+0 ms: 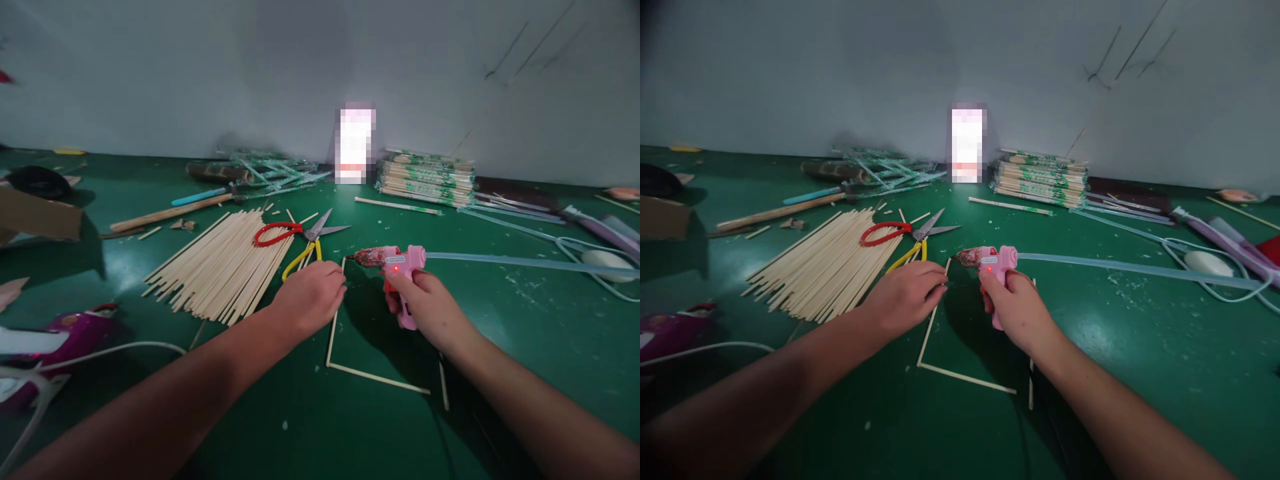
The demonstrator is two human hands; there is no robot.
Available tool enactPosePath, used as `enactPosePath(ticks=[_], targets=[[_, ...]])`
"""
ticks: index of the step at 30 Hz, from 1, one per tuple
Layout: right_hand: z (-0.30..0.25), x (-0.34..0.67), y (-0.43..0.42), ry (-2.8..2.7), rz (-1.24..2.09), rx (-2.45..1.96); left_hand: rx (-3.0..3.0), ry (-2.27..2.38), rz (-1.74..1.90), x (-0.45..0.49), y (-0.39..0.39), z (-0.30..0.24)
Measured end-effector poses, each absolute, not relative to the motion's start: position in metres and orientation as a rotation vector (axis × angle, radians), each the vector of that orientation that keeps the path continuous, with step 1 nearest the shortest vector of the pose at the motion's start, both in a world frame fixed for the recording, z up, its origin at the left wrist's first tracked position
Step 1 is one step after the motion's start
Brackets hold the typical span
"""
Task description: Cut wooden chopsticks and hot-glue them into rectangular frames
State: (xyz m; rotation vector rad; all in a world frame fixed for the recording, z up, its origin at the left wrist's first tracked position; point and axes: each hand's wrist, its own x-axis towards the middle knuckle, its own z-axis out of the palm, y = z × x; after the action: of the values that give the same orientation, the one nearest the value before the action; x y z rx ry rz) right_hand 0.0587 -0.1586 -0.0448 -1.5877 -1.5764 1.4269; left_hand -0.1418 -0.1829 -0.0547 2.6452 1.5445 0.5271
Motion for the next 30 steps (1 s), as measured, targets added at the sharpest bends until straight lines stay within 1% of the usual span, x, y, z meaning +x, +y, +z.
enactPosePath(ticks=[12, 24, 27, 30], targets=[[-0.0374, 0.0588, -0.1588, -1.756, 1.297, -1.686, 2.644, 1.552, 0.494, -0.1417, -0.1833, -0.0548], [-0.0383, 0.0596, -0.1593, -1.778, 1.287, -1.724, 2.653, 1.556, 0.492, -0.1410, -0.1820, -0.0534], [-0.0369, 0.0594, -0.1600, -1.730, 1.342, -1.688, 2.637, 1.561, 0.501, -0.1410, -0.1821, -0.0540], [-0.0356, 0.0595, -0.1606, -1.531, 1.518, -1.578, 2.629, 1.562, 0.539, -0.1410, -0.1826, -0.0549]])
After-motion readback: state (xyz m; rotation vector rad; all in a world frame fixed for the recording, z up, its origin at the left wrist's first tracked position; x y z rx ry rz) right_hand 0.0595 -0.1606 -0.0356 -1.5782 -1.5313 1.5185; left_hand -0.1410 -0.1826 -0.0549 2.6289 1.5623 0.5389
